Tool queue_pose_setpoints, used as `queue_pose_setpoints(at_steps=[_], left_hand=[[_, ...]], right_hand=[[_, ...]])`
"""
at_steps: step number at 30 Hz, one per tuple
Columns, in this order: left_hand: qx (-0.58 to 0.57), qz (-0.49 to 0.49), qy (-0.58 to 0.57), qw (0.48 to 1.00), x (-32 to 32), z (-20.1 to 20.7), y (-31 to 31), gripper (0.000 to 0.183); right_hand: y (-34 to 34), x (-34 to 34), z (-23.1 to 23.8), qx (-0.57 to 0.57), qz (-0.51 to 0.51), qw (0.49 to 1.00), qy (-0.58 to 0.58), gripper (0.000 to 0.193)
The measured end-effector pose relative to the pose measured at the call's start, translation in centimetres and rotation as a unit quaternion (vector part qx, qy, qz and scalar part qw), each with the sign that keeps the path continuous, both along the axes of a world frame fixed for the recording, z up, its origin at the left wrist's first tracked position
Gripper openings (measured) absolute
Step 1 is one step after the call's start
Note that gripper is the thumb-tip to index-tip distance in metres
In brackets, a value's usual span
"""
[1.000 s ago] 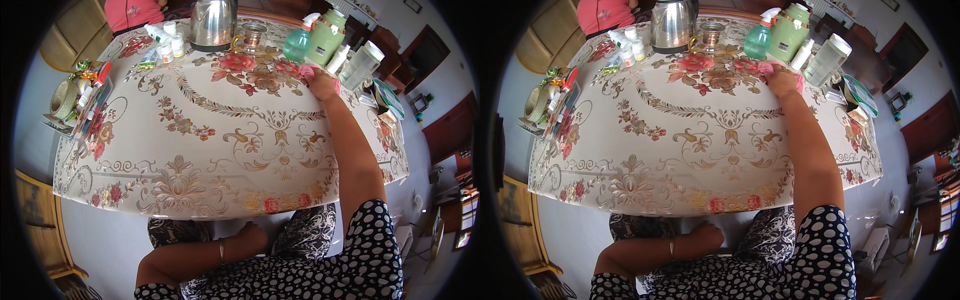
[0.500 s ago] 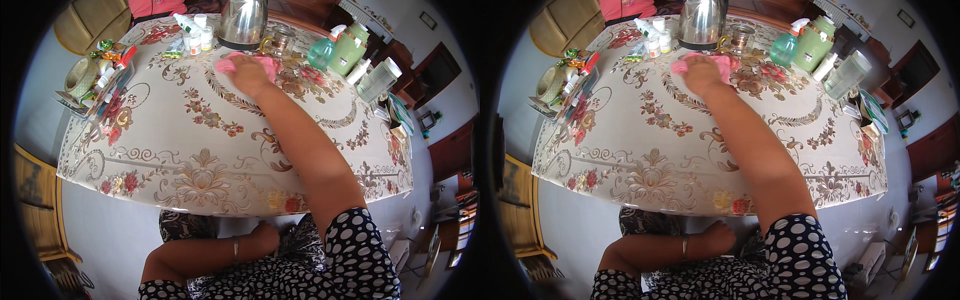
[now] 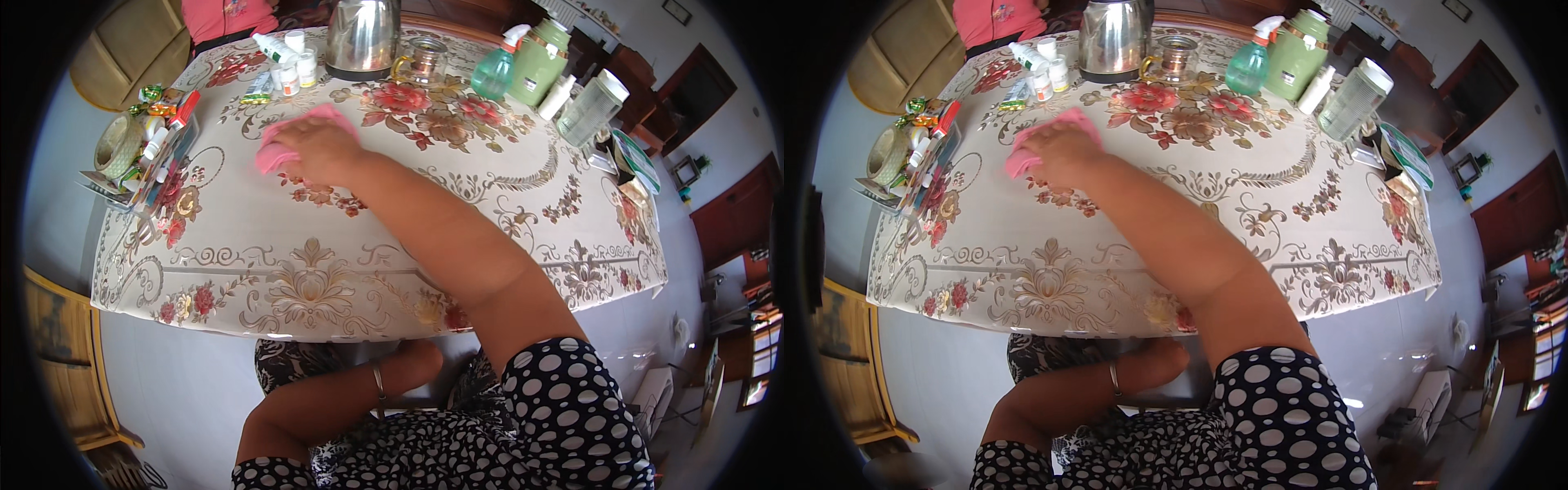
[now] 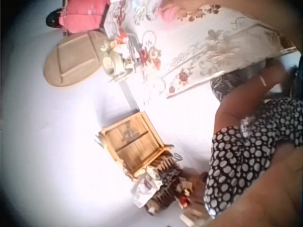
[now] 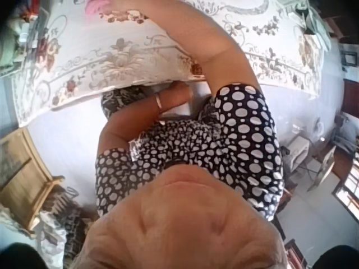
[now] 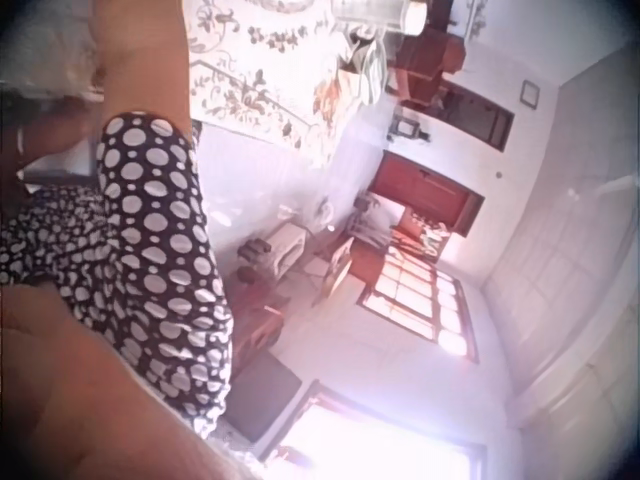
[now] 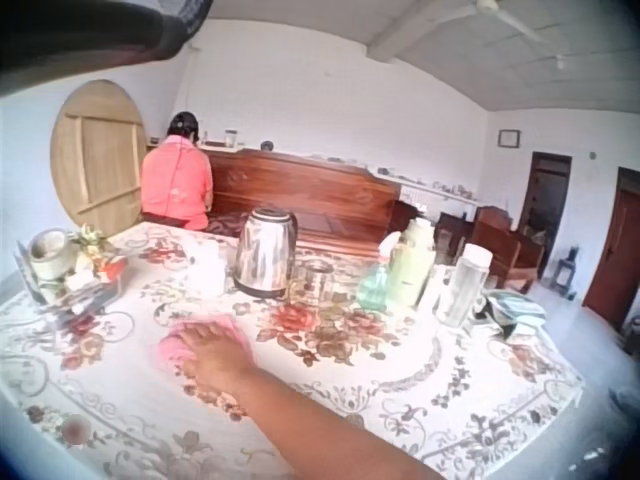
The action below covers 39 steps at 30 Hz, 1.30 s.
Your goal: The person wipes a dining table covered with a floral tablecloth using a pink cloth. The person moves the cloth in circular and back-and-forth motions across the table surface, cleaning around various items such as a kettle, bottles, and jars.
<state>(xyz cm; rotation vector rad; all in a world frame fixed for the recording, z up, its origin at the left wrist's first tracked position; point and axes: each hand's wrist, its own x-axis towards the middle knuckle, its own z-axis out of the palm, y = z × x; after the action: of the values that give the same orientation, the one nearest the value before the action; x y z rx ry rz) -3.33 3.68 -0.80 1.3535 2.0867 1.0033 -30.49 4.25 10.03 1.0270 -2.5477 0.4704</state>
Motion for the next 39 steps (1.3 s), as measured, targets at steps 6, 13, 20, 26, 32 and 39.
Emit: queue_pose_setpoints(at_steps=[6, 13, 20, 26, 32, 39], left_hand=[[-0.124, -0.065, 0.124, 0.982, -0.6, -1.5, 0.5, 0.023], [-0.231, -0.133, 0.207, 0.941, -0.7, -3.7, 0.5, 0.022], [-0.286, -0.174, 0.230, 0.914, 0.0, -5.4, 0.5, 0.022], [-0.286, -0.200, 0.241, 0.906, 0.5, -6.0, 0.5, 0.021], [-0.294, -0.203, 0.245, 0.901, 1.4, -7.4, 0.0, 0.021], [-0.281, -0.212, 0.276, 0.894, 1.9, -9.6, 0.0, 0.021]], right_hand=[[16.1, 1.9, -1.1, -0.043, -0.166, 0.984, 0.047, 0.042], [37.0, 13.0, -0.1, 0.044, -0.490, 0.868, 0.067, 0.044], [51.2, 28.8, -0.4, 0.087, -0.689, 0.720, -0.006, 0.055], [58.0, 36.0, -1.2, 0.055, -0.765, 0.638, -0.062, 0.060], [47.7, 29.7, 0.3, 0.087, -0.704, 0.704, -0.040, 0.050], [36.0, 21.5, -0.5, 0.016, -0.462, 0.886, 0.042, 0.040]])
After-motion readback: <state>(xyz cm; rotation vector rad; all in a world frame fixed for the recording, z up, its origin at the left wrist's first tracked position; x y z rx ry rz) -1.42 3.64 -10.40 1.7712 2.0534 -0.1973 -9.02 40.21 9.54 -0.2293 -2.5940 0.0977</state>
